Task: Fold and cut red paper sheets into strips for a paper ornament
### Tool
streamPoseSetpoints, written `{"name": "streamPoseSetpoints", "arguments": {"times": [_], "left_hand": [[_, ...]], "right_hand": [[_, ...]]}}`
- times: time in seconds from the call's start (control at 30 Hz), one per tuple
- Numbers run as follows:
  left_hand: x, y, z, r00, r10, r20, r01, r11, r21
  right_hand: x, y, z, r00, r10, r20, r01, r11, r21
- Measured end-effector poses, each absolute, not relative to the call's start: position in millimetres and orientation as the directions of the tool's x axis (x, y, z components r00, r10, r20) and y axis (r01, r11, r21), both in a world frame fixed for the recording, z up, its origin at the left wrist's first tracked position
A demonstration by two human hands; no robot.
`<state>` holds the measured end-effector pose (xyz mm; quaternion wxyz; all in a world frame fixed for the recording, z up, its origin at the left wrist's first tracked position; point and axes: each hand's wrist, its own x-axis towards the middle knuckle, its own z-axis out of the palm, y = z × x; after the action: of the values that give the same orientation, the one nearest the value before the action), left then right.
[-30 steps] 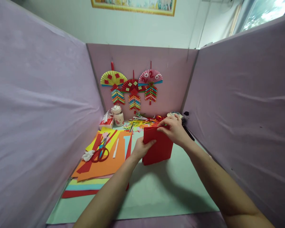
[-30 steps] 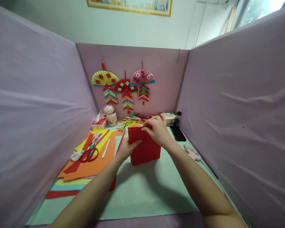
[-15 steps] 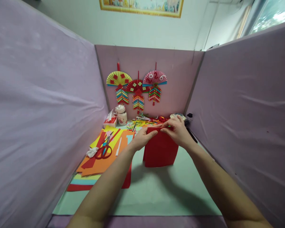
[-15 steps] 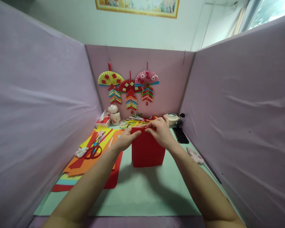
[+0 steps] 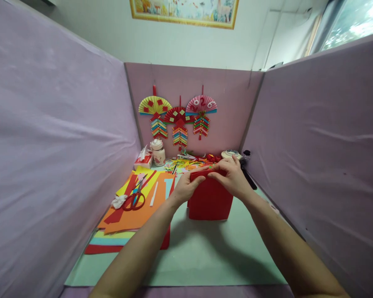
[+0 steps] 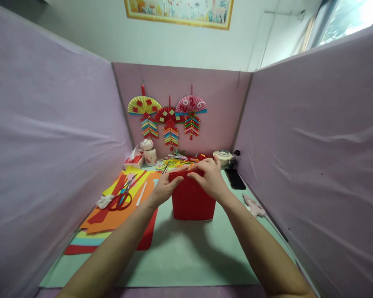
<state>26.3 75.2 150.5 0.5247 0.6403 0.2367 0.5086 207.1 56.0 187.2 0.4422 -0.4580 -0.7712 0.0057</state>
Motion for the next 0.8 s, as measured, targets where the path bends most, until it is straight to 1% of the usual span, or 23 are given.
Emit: {"name": "streamPoseSetpoints", "arguments": {"times": [0.23,0.57,0.63,0.7,0.8], "left_hand": [[26,75,150,0.378,0.836,0.398,-0.218,-0.338,0.916],[27,77,148,0.378,0.862,0.337,-0.142,-0.306,0.941],[23,78,148,0.423,0.852,0.309,-0.147,-0.272,0.951],[18,81,142,0.512,0.82,0.256,-0.134,-0.218,0.967],[10,84,127,0.633,0.758,0.159,-0.055,-0.161,0.985]], "right_hand": [[207,53,188,-0.198,0.703,0.683,0.689,0.595,-0.413],[210,52,187,-0.21,0.685,0.698,0.698,0.605,-0.383],[211,52,188,-0.22,0.683,0.696,0.695,0.61,-0.38],[212,52,188,-0.241,0.685,0.688,0.691,0.619,-0.374],[214,54,188,-0.259,0.686,0.68,0.683,0.628,-0.373]]}}
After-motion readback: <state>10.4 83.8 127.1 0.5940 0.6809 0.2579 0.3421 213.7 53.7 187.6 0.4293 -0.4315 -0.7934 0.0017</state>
